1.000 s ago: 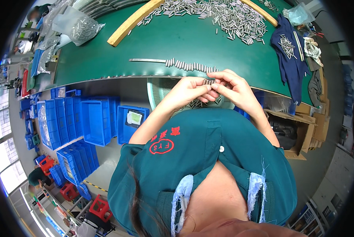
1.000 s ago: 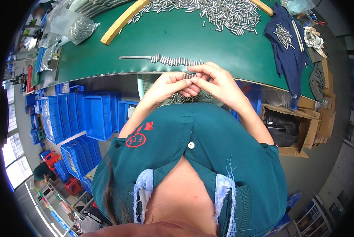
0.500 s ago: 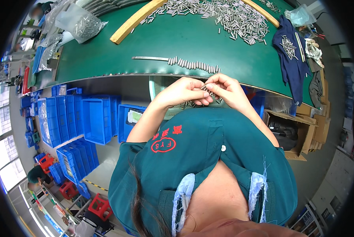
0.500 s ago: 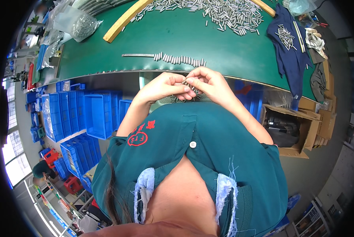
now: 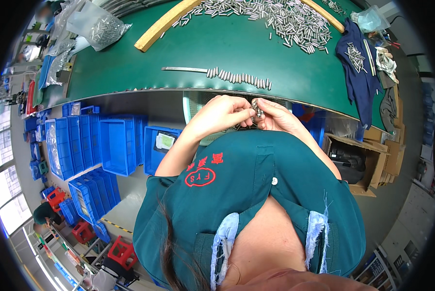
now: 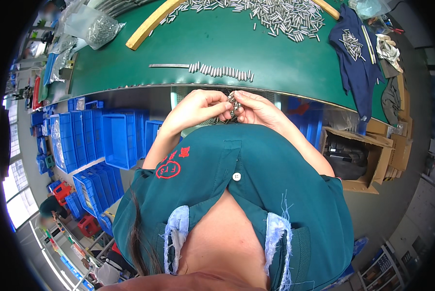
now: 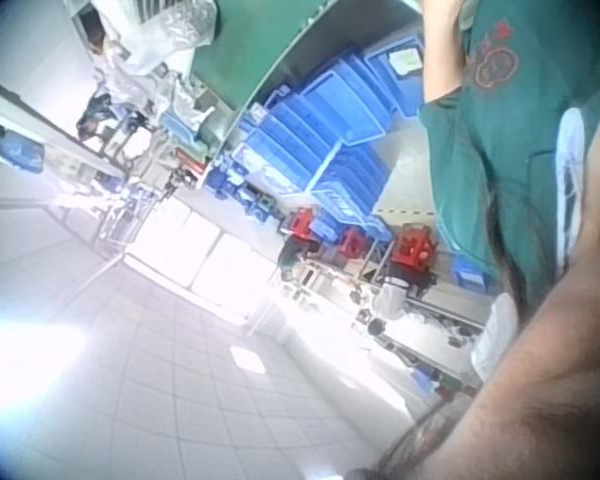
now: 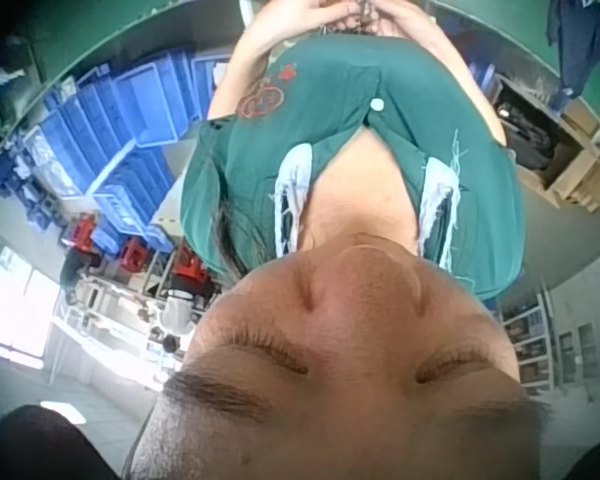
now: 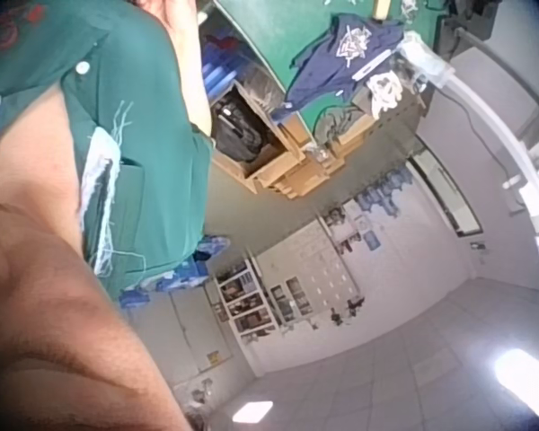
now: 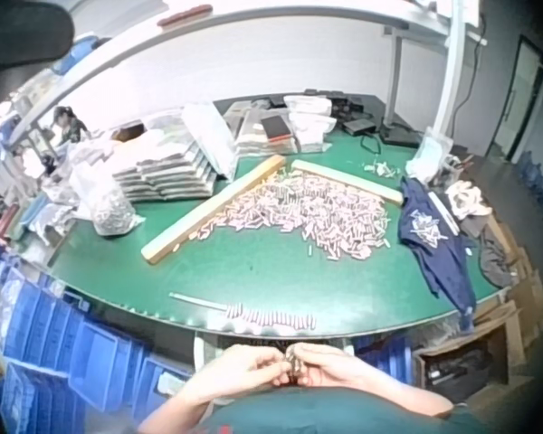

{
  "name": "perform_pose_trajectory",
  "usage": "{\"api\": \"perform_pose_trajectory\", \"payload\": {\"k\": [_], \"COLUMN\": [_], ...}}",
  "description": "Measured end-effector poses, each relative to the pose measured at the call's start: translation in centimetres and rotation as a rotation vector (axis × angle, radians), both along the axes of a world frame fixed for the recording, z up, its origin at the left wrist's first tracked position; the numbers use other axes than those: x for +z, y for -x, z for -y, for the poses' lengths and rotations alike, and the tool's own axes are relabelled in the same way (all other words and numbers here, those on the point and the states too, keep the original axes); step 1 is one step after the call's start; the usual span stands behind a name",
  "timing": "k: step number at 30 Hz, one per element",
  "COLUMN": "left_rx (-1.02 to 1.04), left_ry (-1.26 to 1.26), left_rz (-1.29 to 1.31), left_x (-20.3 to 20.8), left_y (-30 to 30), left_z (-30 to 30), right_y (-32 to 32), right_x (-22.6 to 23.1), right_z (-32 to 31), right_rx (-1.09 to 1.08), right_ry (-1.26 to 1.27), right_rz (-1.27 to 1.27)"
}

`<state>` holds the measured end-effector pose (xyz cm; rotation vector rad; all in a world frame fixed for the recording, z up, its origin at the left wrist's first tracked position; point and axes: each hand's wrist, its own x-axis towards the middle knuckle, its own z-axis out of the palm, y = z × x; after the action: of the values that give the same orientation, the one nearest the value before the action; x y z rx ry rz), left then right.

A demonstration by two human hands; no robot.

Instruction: The person threads small metal pins onto a thin metal rod by hand at a workbench.

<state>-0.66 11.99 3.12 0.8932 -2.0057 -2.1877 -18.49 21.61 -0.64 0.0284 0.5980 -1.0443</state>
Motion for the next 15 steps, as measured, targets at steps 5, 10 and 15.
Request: {"api": "perform_pose_trajectory", "payload": {"k": [5,10,15], "left_rx": [-0.069,-0.066,-0.067], "left_ry": [0.326,0.335,0.342], "left_rz": [0.084,0.069,0.068], "left_x": [1.0,1.0,0.8], "left_y": [0.4,0.4,0.3], "left_z": [-0.2,-0.3,-0.3], "right_y": [0.1,0.3,0.4], "right_x": [-0.4,-1.4,-2.6], "right_z": [0.1,0.2,0.1], "right_rx": [0.048,0.074,0.115], "right_ry": [-0.047,-0.116,-0.114], "right_rz": [0.042,0.150,0.287]}}
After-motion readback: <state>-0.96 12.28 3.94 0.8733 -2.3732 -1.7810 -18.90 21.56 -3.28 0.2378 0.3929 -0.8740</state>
